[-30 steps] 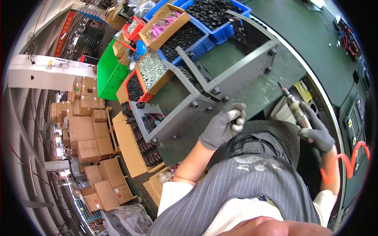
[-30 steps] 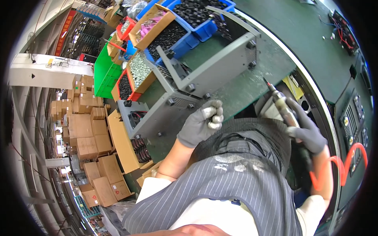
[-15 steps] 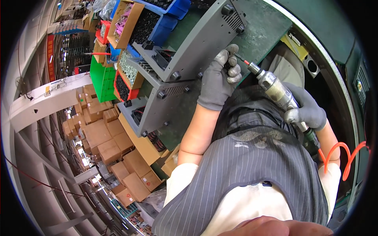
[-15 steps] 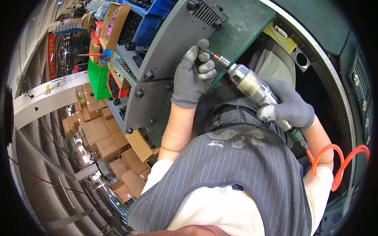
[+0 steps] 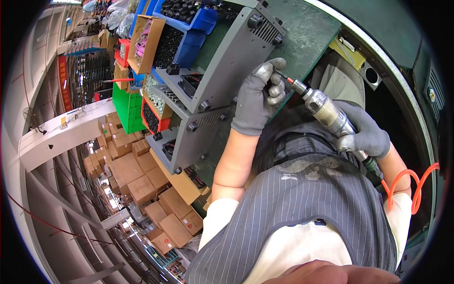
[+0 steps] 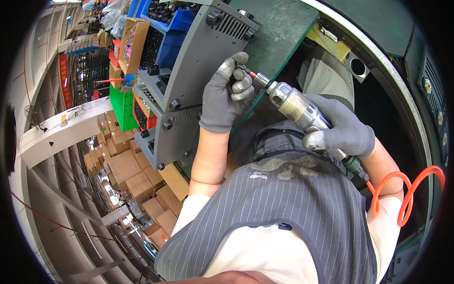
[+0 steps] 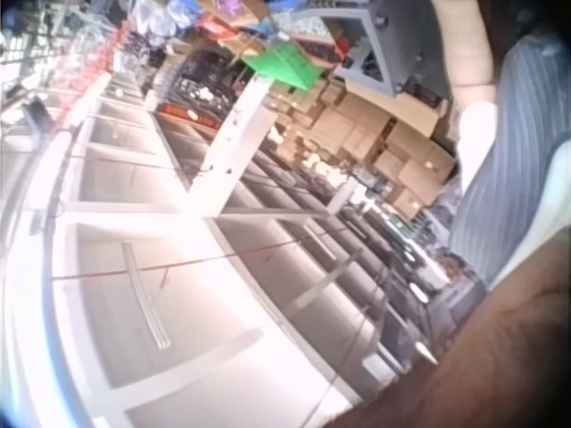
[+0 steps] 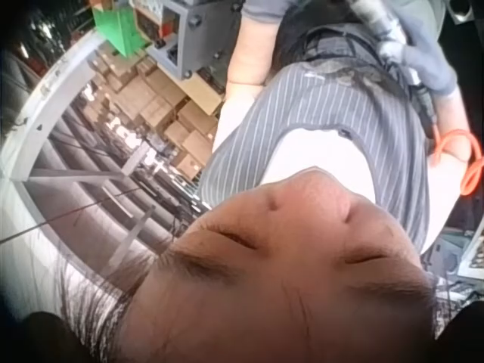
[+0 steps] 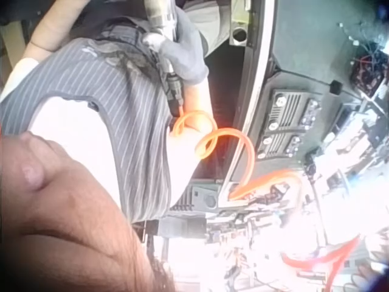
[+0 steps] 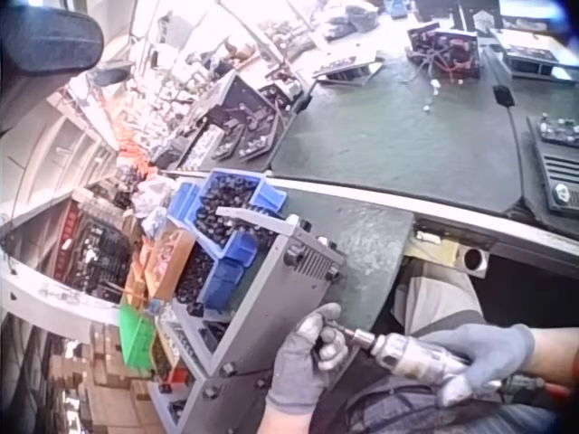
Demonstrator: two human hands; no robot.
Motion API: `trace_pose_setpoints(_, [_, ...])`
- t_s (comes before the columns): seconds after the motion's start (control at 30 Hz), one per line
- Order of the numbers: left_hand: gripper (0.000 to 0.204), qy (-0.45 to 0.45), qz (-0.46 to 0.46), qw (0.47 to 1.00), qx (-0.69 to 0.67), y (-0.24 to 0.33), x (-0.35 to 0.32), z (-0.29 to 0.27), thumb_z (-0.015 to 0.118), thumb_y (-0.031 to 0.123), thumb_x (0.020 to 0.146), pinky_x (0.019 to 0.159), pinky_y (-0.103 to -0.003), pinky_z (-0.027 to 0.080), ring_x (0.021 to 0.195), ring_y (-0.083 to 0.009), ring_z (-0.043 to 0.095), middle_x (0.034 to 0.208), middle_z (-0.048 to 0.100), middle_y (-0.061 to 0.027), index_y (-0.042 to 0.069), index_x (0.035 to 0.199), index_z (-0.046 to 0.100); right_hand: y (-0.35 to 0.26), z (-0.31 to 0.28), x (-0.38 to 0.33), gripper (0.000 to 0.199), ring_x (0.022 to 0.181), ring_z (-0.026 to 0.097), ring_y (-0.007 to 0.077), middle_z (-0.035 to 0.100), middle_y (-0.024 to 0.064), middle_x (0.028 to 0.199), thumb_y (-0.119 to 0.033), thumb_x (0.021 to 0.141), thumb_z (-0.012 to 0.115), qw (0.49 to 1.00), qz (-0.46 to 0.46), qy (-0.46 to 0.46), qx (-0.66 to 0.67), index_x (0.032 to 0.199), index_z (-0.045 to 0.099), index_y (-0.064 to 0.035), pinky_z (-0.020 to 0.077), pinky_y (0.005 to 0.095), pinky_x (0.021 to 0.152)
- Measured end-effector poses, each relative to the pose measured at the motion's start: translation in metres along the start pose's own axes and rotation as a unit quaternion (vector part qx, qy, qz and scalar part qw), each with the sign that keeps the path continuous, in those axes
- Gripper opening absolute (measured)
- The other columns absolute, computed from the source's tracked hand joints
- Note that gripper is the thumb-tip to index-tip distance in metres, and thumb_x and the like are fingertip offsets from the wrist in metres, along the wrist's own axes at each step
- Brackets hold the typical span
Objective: Assembling components into a metal electronic chassis using an electric screwdriver.
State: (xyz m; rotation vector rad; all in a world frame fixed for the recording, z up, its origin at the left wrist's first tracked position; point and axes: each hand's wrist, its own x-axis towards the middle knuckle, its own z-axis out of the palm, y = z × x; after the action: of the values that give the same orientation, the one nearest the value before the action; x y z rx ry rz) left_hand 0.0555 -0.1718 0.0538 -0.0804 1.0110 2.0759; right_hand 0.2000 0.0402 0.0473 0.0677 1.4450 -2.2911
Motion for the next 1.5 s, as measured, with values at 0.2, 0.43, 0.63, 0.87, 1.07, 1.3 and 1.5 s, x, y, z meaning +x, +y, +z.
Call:
trace_pose_setpoints(0.2, [0.028,0.068,0.028,0.958,0.277,0.008,0.005,0.005,0.049,0.016,0.094,0.044,-0.017,0.034,0.055,-0.0043,0.043,0.072,0.053,0.0007,-0.005,0.111,0.056,-0.003,-0.001,0.0,0.073,0.079,0.054,0.0159,0.057,0.0054,0.09,-0.035,0.061,0.076,0.995,0.002,0.034,-0.089,0.119,0.051,0.0009,0.0431,0.0284,0.073])
trace_pose_setpoints(0.43, [0.028,0.075,0.001,0.948,0.31,0.01,0.009,0.003,0.048,0.016,0.094,0.045,-0.017,0.034,0.055,-0.004,0.044,0.073,0.054,0.0002,-0.005,0.11,0.057,0.008,-0.006,0.0,0.071,0.071,0.056,0.0165,0.057,0.0076,0.081,-0.034,0.06,0.076,0.957,-0.076,0.085,-0.267,0.118,0.051,-0.0014,0.0449,0.0299,0.068])
trace_pose_setpoints(0.63, [0.03,-0.029,-0.011,0.986,0.162,0.009,0.01,-0.007,0.049,0.019,0.094,0.047,-0.016,0.033,0.058,-0.0047,0.043,0.073,0.055,-0.0002,-0.006,0.11,0.056,0.013,-0.01,0.0,0.074,0.081,0.054,0.0151,0.057,0.0055,0.091,-0.033,0.058,0.077,0.997,-0.004,0.027,-0.066,0.119,0.051,0.0007,0.0429,0.0281,0.076])
trace_pose_setpoints(0.87, [0.03,0.007,-0.007,0.97,0.241,0.009,0.012,0.004,0.05,0.019,0.094,0.047,-0.016,0.033,0.058,-0.0038,0.043,0.074,0.055,-0.0003,-0.005,0.11,0.057,0.006,-0.009,-0.004,0.075,0.084,0.051,0.0132,0.056,0.0043,0.094,-0.029,0.058,0.078,1.0,0.014,0.018,0.008,0.12,0.051,0.0021,0.0415,0.0265,0.077])
trace_pose_setpoints(1.07, [0.032,0.013,0.001,0.958,0.287,0.008,0.011,0.008,0.052,0.022,0.093,0.047,-0.015,0.033,0.055,-0.0031,0.043,0.073,0.054,0.0006,-0.004,0.11,0.058,0.003,-0.014,-0.005,0.073,0.084,0.051,0.0129,0.055,0.0035,0.094,-0.026,0.058,0.077,0.999,0.011,0.018,-0.043,0.12,0.051,0.0012,0.0415,0.026,0.076])
trace_pose_setpoints(1.3, [0.039,-0.032,0.061,0.823,0.564,0.016,-0.014,0.025,0.049,0.035,0.094,0.067,-0.026,0.047,0.072,-0.0156,0.059,0.083,0.065,-0.0067,0.0,0.104,0.063,-0.017,-0.022,0.011,0.065,0.079,0.051,0.0114,0.055,0.0028,0.091,-0.023,0.063,0.072,0.995,-0.037,0.061,-0.066,0.12,0.051,0.0012,0.0434,0.0242,0.07])
trace_pose_setpoints(1.5, [0.035,0.127,0.308,0.523,0.785,0.087,-0.024,0.067,0.064,0.039,0.082,0.062,-0.031,0.046,0.069,-0.0228,0.059,0.074,0.059,-0.0101,0.008,0.097,0.067,-0.033,-0.034,0.034,0.058,0.073,0.052,0.0084,0.055,0.0013,0.086,-0.024,0.066,0.073,0.989,-0.042,0.076,-0.12,0.115,0.052,-0.0006,0.0444,0.023,0.066])
